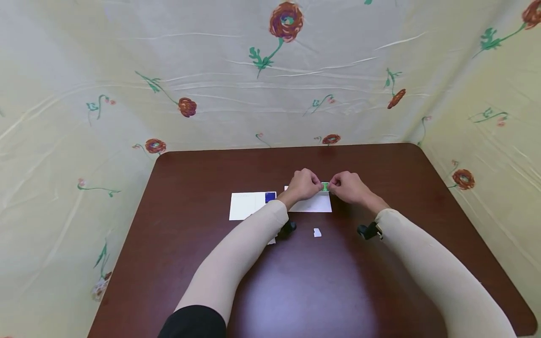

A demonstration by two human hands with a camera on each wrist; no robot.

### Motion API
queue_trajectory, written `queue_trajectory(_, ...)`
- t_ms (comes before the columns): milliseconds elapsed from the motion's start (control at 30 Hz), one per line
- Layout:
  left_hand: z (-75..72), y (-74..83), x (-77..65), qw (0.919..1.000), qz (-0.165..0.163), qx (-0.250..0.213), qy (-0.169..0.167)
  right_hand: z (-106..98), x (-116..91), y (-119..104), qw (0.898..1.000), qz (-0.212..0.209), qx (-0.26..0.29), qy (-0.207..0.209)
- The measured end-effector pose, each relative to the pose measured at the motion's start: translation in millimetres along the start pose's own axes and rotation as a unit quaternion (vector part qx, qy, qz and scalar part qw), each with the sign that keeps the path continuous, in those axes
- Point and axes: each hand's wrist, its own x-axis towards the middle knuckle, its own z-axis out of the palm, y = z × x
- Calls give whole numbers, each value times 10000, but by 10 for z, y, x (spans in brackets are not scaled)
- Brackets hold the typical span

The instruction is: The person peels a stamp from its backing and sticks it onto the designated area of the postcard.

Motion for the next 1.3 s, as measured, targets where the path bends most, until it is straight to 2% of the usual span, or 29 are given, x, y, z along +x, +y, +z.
queue_trajectory(200,69,-16,23,9996,-212,163,57,57,74,55,9997,148,-107,-154)
queue_trajectory(400,100,-23,38,9992,-326,240,52,103,123,86,9995,80,-288,-112)
queue_trajectory(567,116,-43,51,9980,-422,479,11,151,151,87,9990,35,-420,-132)
queue_trajectory(1033,142,-30,42,9970,-532,560,-54,191,164,67,9982,103,-572,-153)
queue_trajectory(1300,169,-39,70,9963,-412,760,-22,201,163,70,9979,80,-620,-145)
